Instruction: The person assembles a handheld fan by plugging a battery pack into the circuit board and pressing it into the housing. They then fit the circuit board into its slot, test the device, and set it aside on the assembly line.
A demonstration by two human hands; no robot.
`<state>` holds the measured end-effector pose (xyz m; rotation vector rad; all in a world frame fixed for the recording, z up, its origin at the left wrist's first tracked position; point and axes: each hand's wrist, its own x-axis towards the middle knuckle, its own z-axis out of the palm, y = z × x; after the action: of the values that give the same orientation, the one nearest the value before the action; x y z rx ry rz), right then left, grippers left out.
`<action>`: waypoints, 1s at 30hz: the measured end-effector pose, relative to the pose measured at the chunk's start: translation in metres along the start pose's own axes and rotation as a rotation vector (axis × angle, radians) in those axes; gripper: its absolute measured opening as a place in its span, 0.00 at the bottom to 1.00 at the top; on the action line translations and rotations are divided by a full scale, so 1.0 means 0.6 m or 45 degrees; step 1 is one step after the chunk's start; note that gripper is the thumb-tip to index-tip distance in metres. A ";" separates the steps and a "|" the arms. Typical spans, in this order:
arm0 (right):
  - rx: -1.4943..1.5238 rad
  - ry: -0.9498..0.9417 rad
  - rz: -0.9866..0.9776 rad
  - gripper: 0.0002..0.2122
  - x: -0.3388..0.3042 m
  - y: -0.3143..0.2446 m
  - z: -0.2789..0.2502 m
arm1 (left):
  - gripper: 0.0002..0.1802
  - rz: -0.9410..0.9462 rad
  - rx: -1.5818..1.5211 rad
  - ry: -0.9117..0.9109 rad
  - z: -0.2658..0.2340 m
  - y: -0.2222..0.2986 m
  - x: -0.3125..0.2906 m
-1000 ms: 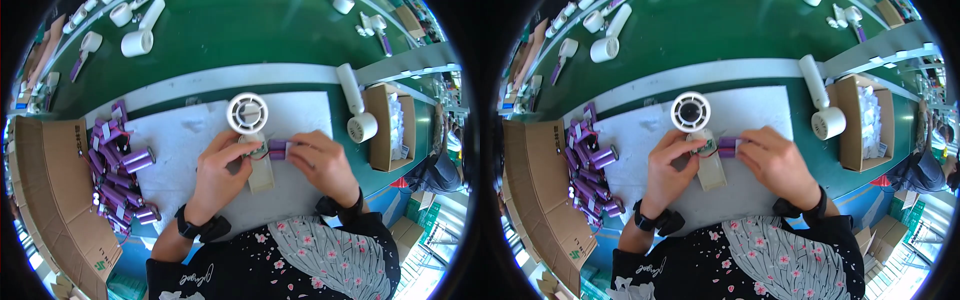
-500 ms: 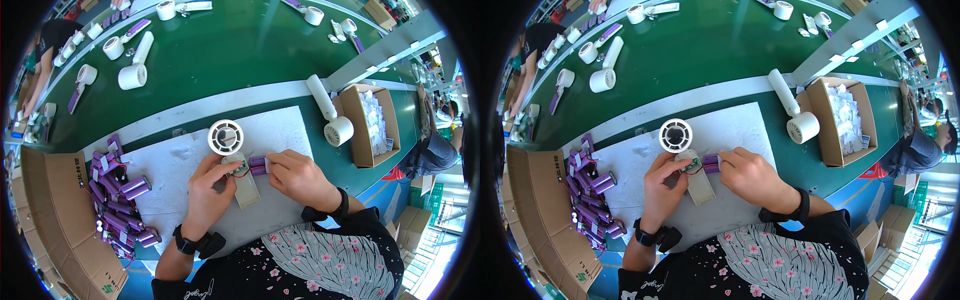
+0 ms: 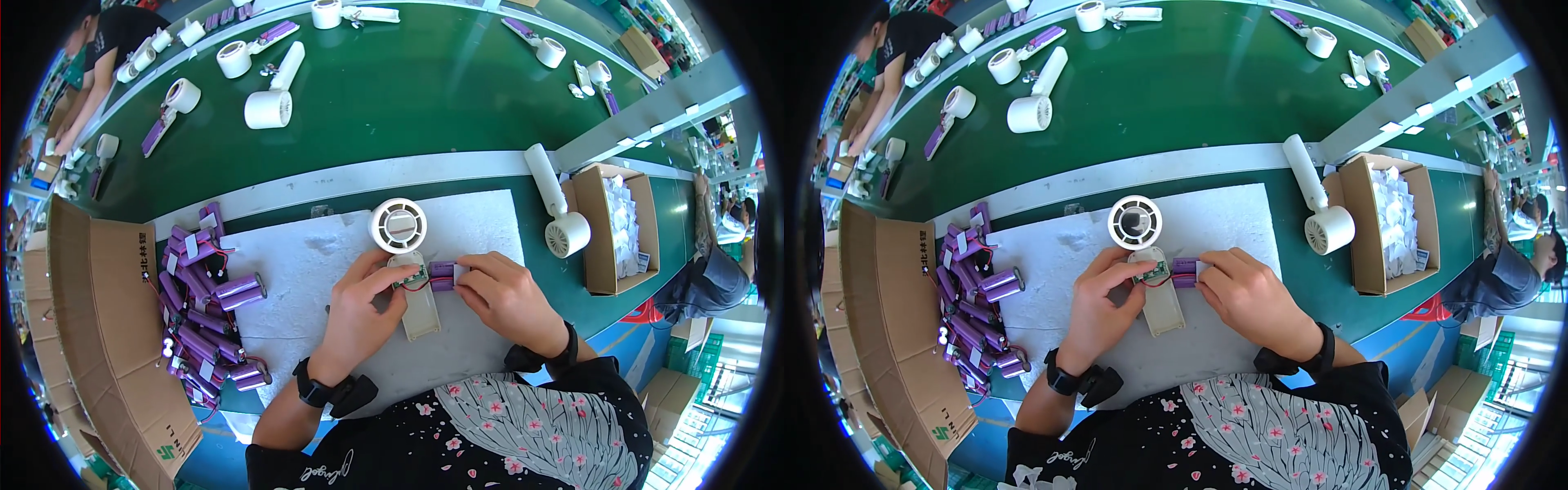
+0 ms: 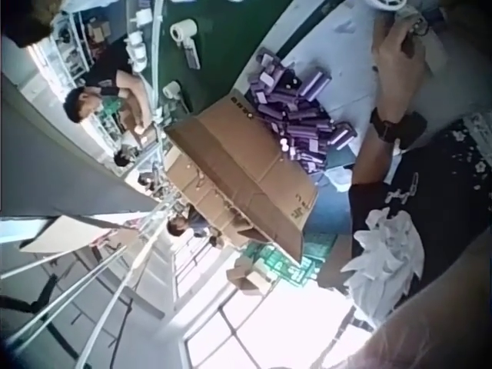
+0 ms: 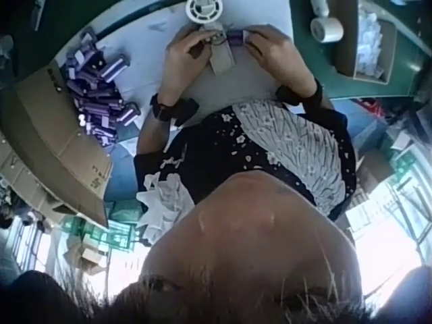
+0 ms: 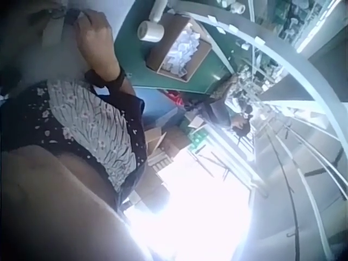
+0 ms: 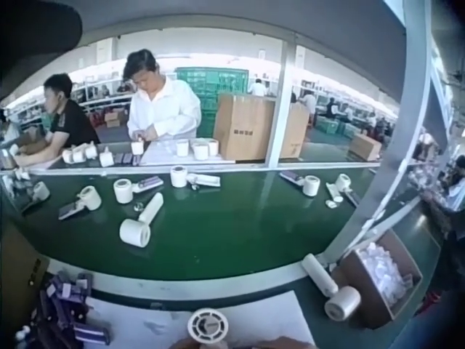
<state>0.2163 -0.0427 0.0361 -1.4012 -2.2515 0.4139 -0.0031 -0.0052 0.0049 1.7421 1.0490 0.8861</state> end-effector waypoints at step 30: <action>0.160 -0.262 0.043 0.28 0.036 0.021 0.005 | 0.20 0.063 -0.001 0.089 -0.005 -0.018 0.007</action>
<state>0.2162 -0.0175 0.0321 -1.3885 -2.3184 0.7279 -0.0069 0.0021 -0.0034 1.7539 1.0547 0.9841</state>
